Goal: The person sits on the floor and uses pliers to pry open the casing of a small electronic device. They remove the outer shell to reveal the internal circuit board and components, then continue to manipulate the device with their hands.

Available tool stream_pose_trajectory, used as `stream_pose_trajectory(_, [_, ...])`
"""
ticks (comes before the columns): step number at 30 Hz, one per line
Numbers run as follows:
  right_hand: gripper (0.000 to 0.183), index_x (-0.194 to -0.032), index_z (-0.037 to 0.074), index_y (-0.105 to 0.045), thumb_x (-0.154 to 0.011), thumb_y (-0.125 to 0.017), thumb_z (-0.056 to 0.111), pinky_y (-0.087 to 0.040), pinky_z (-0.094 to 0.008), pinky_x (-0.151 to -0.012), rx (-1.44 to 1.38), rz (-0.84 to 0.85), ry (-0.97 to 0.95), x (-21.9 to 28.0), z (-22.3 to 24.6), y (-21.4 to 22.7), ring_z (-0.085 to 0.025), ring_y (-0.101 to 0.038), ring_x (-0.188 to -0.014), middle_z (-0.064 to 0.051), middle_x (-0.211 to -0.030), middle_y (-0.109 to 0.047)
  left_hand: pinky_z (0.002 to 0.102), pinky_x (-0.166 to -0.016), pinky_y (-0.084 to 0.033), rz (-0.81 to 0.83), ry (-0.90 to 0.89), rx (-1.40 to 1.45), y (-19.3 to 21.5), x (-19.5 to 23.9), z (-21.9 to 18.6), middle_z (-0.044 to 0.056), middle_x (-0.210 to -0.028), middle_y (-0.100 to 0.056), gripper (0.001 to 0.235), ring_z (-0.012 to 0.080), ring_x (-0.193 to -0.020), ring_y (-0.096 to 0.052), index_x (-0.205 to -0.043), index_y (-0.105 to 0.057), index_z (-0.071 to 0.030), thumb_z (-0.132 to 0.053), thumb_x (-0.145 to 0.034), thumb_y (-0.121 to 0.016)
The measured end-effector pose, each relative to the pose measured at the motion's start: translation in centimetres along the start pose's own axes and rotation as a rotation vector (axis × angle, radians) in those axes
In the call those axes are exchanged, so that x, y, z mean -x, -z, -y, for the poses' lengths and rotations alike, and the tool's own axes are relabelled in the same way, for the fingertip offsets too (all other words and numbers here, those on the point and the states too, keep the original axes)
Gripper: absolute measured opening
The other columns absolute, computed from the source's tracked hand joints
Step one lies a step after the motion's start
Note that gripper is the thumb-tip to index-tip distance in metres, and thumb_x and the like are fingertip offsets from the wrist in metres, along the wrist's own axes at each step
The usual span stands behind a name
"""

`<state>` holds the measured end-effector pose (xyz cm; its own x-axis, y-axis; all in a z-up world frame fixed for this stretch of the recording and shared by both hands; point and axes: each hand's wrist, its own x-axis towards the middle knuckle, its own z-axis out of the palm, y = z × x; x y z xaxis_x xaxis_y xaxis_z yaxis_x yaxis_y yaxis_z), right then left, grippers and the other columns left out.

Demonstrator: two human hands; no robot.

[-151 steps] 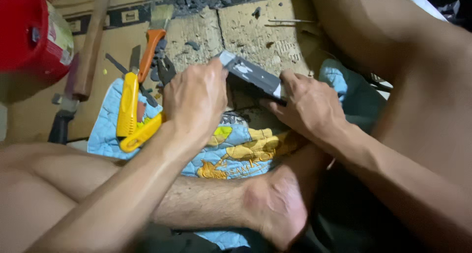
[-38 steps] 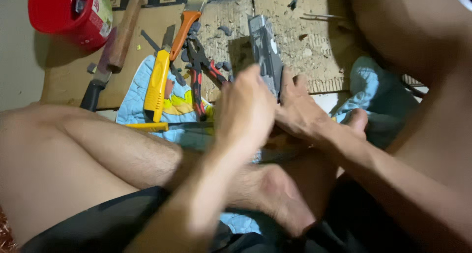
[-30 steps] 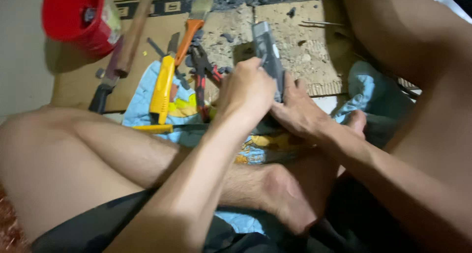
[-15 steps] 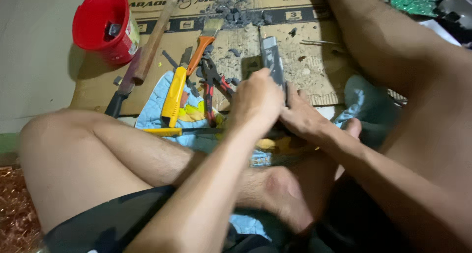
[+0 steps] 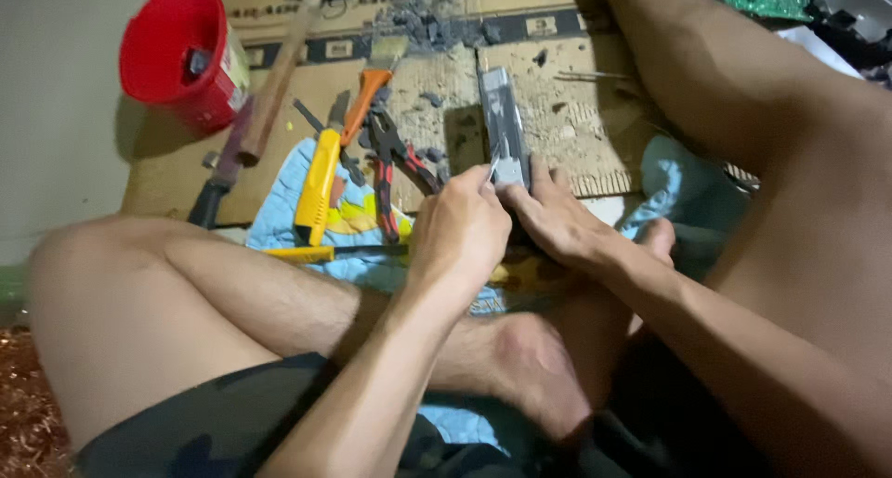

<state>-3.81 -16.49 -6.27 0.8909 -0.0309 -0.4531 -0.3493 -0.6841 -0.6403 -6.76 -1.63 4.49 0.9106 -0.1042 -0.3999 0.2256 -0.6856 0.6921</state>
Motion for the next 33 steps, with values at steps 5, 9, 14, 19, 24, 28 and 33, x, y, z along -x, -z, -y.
stream_pose_trajectory(5, [0.09, -0.162, 0.016, -0.014, -0.087, -0.033, 0.062, -0.035, -0.062, -0.116, 0.062, 0.002, -0.025, 1.5, 1.8, 0.4, -0.053, -0.04, -0.139, -0.027, -0.146, -0.034, 0.056, -0.106, -0.047, -0.02, 0.003, -0.007, 0.0, -3.2, 0.5, 0.018, -0.128, -0.068, 0.044, 0.0401, -0.128, -0.059, -0.135, -0.065, -0.02, -0.025, -0.095, -0.046])
stream_pose_trajectory(9, [0.091, -0.162, 0.011, -0.014, -0.089, -0.032, 0.062, -0.04, -0.063, -0.108, -0.007, -0.015, 0.04, 0.5, 0.2, -0.3, -0.057, -0.045, -0.129, -0.028, -0.139, -0.036, 0.056, -0.107, -0.046, -0.007, 0.023, 0.063, 0.1, 0.2, -0.4, 0.03, -0.129, -0.065, 0.049, 0.0475, -0.129, -0.057, -0.139, -0.063, -0.011, -0.021, -0.099, -0.038])
stream_pose_trajectory(14, [0.092, -0.162, 0.014, -0.015, -0.087, -0.038, 0.063, -0.041, -0.063, -0.107, -0.003, -0.028, 0.026, 0.3, -0.2, -0.5, -0.054, -0.049, -0.126, -0.025, -0.139, -0.036, 0.056, -0.106, -0.047, 0.005, 0.003, 0.021, -0.1, -1.3, 0.7, 0.028, -0.129, -0.066, 0.048, 0.0462, -0.128, -0.058, -0.138, -0.063, -0.012, -0.023, -0.099, -0.037])
stream_pose_trajectory(19, [0.085, -0.16, 0.017, -0.021, -0.089, -0.033, 0.063, -0.043, -0.062, -0.105, 0.024, -0.037, 0.035, -0.1, -0.8, -0.4, -0.053, -0.052, -0.123, -0.023, -0.138, -0.04, 0.056, -0.103, -0.049, -0.043, -0.025, 0.023, -0.8, -3.8, 0.9, 0.023, -0.126, -0.068, 0.048, 0.043, -0.126, -0.06, -0.138, -0.063, -0.016, -0.025, -0.1, -0.035])
stream_pose_trajectory(24, [0.076, -0.15, 0.017, -0.034, -0.09, -0.042, 0.062, -0.043, -0.059, -0.107, 0.032, -0.005, 0.047, -0.5, -0.7, -0.4, -0.051, -0.052, -0.125, -0.024, -0.134, -0.04, 0.057, -0.106, -0.046, 0.016, -0.059, 0.063, 0.1, -0.7, 0.6, 0.03, -0.127, -0.066, 0.049, 0.0508, -0.126, -0.058, -0.139, -0.06, -0.003, -0.016, -0.101, -0.033])
stream_pose_trajectory(28, [0.082, -0.154, 0.016, -0.024, -0.088, -0.037, 0.062, -0.042, -0.062, -0.106, 0.047, -0.015, 0.044, 0.5, 0.5, -0.3, -0.053, -0.051, -0.126, -0.024, -0.135, -0.039, 0.059, -0.105, -0.048, 0.013, -0.11, -0.134, -0.2, -3.1, 1.0, 0.024, -0.123, -0.068, 0.04, 0.0459, -0.125, -0.06, -0.125, -0.069, -0.01, -0.023, -0.095, -0.045])
stream_pose_trajectory(33, [0.079, -0.152, 0.009, -0.026, -0.089, -0.034, 0.057, -0.041, -0.065, -0.109, 0.009, -0.01, 0.085, -1.0, -0.6, -0.7, -0.059, -0.048, -0.126, -0.03, -0.134, -0.038, 0.053, -0.108, -0.047, 0.05, -0.021, -0.049, 0.9, -1.2, -1.1, 0.02, -0.126, -0.069, 0.047, 0.0413, -0.128, -0.06, -0.133, -0.065, -0.018, -0.026, -0.098, -0.035])
